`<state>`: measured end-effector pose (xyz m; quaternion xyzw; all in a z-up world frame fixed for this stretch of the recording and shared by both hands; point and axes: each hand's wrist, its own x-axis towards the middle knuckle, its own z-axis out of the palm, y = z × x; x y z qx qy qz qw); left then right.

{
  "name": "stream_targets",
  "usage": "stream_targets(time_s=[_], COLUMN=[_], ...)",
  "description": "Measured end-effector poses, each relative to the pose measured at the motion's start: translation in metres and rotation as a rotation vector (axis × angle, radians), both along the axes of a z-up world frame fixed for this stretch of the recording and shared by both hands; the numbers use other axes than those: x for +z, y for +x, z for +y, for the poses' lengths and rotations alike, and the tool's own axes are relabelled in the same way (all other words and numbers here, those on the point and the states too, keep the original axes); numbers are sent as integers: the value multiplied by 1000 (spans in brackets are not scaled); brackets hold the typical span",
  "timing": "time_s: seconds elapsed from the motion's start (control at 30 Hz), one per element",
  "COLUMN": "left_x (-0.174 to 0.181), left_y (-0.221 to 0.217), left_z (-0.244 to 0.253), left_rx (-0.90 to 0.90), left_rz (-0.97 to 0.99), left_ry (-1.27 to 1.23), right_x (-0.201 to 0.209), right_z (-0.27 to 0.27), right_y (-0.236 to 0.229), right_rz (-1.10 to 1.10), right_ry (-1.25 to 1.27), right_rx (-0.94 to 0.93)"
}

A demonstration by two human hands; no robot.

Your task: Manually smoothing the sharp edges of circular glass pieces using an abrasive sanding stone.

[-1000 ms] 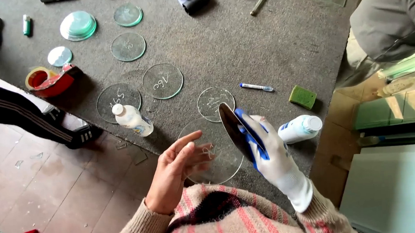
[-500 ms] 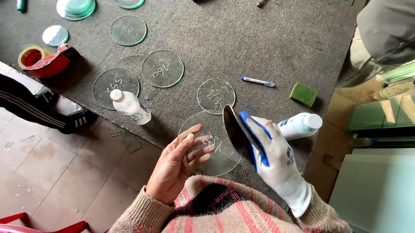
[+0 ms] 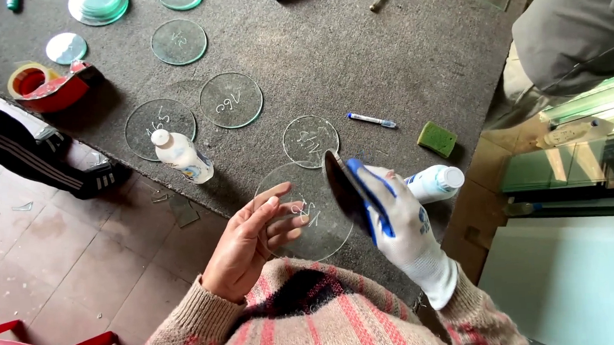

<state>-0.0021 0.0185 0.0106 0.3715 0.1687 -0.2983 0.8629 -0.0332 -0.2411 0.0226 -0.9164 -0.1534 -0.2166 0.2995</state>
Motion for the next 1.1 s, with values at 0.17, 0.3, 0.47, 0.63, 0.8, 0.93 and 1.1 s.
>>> stream_targets(time_s=[0.17,0.3,0.47,0.63,0.8,0.93,1.1], left_x=[6,7,10,14,11,18,25], left_y=[-5,-1,0,-4,-1,-1,-4], left_z=[-2,4,-2,-4,-1,-7,-8], left_rx=[-22,-27,-50,-88,-137,-167,-198], left_rz=[-25,-42,-69,-77,-44,-73,-139], left_ry=[30,53,70,87,107,149,218], right_x=[-6,11,2,-16,14,3,12], right_z=[-14,-3,-15,-26,-17,-26,-15], right_y=[13,13,21,25,6,10,8], right_rz=[-42,43,41,88,221,208,175], right_ry=[-83,-26,24,-29,38,26,-49], right_rx=[3,67,63,5,168,67,70])
